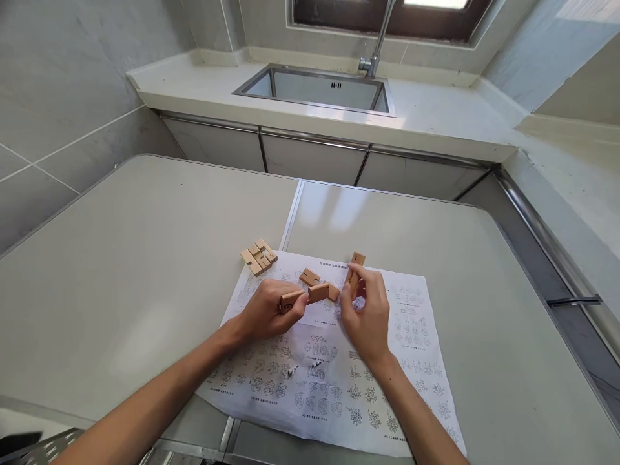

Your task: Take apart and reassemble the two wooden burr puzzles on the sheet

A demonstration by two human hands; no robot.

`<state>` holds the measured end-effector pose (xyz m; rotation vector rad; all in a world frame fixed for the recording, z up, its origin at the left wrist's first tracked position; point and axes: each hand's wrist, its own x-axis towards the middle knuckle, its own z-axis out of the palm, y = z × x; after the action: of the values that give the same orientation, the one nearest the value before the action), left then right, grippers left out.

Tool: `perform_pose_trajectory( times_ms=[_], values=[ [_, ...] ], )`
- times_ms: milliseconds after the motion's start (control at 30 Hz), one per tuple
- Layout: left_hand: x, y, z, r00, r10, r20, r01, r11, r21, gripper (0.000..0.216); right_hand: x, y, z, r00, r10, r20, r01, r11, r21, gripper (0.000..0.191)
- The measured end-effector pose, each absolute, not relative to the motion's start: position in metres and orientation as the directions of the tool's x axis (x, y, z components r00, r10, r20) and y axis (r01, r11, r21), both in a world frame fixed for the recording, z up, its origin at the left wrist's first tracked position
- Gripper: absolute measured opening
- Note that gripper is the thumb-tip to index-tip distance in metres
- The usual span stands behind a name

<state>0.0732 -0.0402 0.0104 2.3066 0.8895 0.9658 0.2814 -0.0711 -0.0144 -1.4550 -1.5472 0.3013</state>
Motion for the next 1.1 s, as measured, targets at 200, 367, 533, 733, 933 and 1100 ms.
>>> perform_pose_trajectory(
  times_ms=[200, 367, 533, 733, 933, 1100],
  values=[
    [0.0728, -0.0391, 0.0120, 0.523, 0.752, 0.401, 0.382, -0.627, 0.679, 0.042, 0.2836, -0.0700, -0.0222, 0.229, 0.919, 0.323, 0.527, 0.162, -0.834, 0.053],
    [0.0713, -0.0381, 0.0114, 0.495, 0.742, 0.452, 0.360, -0.648, 0.671, 0.037, 0.2811, -0.0691, -0.0195, 0.221, 0.878, 0.425, 0.617, 0.211, -0.758, 0.031],
    [0.0708, -0.0383, 0.0083, 0.490, 0.736, 0.468, 0.370, -0.661, 0.653, 0.035, 0.2802, -0.0676, -0.0133, 0.173, 0.875, 0.452, 0.653, 0.242, -0.718, 0.023],
    [0.0706, -0.0378, 0.0064, 0.458, 0.788, 0.412, 0.255, -0.561, 0.788, 0.011, 0.2814, -0.0655, -0.0159, 0.172, 0.892, 0.418, 0.654, 0.214, -0.726, 0.023],
    [0.0704, -0.0349, 0.0137, 0.430, 0.884, 0.184, 0.227, -0.303, 0.926, 0.025, 0.2826, -0.0646, -0.0194, 0.158, 0.914, 0.375, 0.652, 0.189, -0.734, 0.023],
    [0.0713, -0.0350, 0.0105, 0.424, 0.875, 0.234, 0.326, -0.388, 0.862, 0.036, 0.2828, -0.0646, -0.0191, 0.130, 0.919, 0.373, 0.659, 0.201, -0.725, 0.024]
  ],
)
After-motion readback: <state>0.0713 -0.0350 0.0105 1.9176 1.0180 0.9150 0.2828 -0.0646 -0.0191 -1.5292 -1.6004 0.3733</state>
